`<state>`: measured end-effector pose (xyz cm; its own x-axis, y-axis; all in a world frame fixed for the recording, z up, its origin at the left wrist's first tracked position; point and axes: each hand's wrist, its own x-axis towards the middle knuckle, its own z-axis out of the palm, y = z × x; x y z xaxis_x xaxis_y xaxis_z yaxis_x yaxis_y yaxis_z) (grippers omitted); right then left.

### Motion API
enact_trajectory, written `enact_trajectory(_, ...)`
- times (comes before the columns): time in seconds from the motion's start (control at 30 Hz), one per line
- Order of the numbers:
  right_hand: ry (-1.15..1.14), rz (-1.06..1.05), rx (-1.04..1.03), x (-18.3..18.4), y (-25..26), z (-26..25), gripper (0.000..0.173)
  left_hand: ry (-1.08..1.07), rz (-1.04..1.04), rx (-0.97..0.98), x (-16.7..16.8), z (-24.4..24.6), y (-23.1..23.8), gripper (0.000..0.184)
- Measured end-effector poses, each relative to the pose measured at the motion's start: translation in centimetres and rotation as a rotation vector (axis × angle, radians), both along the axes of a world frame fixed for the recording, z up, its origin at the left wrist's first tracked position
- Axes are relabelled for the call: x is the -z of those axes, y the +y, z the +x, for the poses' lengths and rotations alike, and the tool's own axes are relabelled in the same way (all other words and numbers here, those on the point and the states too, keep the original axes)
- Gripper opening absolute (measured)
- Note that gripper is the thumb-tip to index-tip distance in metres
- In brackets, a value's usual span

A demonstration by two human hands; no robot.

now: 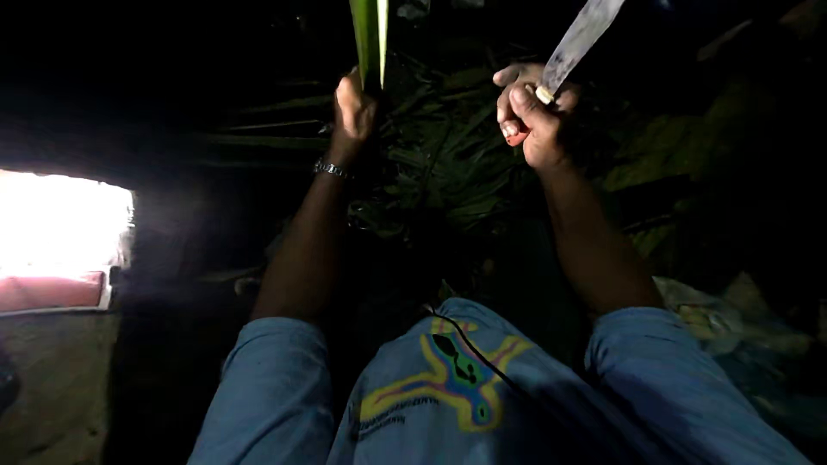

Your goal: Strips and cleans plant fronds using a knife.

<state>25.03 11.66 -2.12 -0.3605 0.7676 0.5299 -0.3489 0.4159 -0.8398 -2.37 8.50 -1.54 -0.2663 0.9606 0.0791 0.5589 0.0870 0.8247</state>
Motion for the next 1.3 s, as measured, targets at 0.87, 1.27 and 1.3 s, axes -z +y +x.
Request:
enact_trajectory(0.87,-0.117,-0.809,0.287,-0.9,-0.7,-1.2,0.020,-0.100,-0.416,0.747,0.6,-1.8,0.5,0.039)
enact_trajectory(1.27,-0.270,-0.729,0.085,-0.2,-2.2,-5.1,0.019,-0.178,-0.298,0.606,-2.8,2.5,-1.7,0.026)
enact_trajectory(1.3,-0.277,-0.716,0.085,-0.4,-2.2,-4.9,0.019,-0.224,-0.281,0.580,-2.8,2.6,-1.7,0.026)
